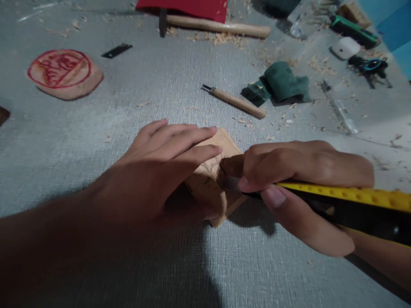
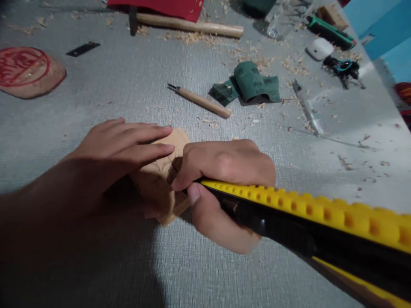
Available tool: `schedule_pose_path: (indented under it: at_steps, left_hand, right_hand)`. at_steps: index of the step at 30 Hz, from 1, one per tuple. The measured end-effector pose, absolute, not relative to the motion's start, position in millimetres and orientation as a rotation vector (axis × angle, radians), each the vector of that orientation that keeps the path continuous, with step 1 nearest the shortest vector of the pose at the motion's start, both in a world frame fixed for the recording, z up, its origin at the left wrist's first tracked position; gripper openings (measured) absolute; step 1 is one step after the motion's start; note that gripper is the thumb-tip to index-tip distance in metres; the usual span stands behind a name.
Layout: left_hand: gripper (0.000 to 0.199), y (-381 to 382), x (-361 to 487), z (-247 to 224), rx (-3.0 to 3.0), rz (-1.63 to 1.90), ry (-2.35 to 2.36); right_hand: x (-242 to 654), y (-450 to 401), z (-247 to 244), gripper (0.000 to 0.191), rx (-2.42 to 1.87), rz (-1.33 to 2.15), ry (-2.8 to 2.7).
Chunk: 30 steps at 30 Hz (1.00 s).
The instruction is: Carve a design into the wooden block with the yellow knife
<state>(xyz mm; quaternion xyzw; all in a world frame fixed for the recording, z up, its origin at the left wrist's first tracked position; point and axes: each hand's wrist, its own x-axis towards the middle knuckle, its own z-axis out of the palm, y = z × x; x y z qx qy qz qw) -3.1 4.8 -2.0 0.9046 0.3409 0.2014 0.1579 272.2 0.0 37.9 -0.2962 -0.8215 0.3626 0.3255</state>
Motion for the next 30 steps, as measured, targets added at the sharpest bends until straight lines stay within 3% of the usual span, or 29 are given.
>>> schedule_pose_path:
  at_steps: [10, 14, 23, 30]
  left_hand:
    - [0.071, 5, -1, 0, 2.570, 0.547, 0.992]
    - [0.072, 6, -2, -2, 2.561, 0.552, 0.969]
    - [0.064, 6, -4, -2, 2.573, 0.559, 0.953]
    - [0.059, 5, -2, -1, 2.584, 0.556, 0.976]
  right_hand:
    - [266, 2, 27, 0.020, -0.727, 0.808, -2.166]
    - [268, 3, 28, 0.018, -0.715, 0.899, -2.125]
    - [272, 4, 36, 0.020, -0.699, 1.047, -2.135]
    - [274, 6, 39, 0.024, -0.729, 0.942, -2.204]
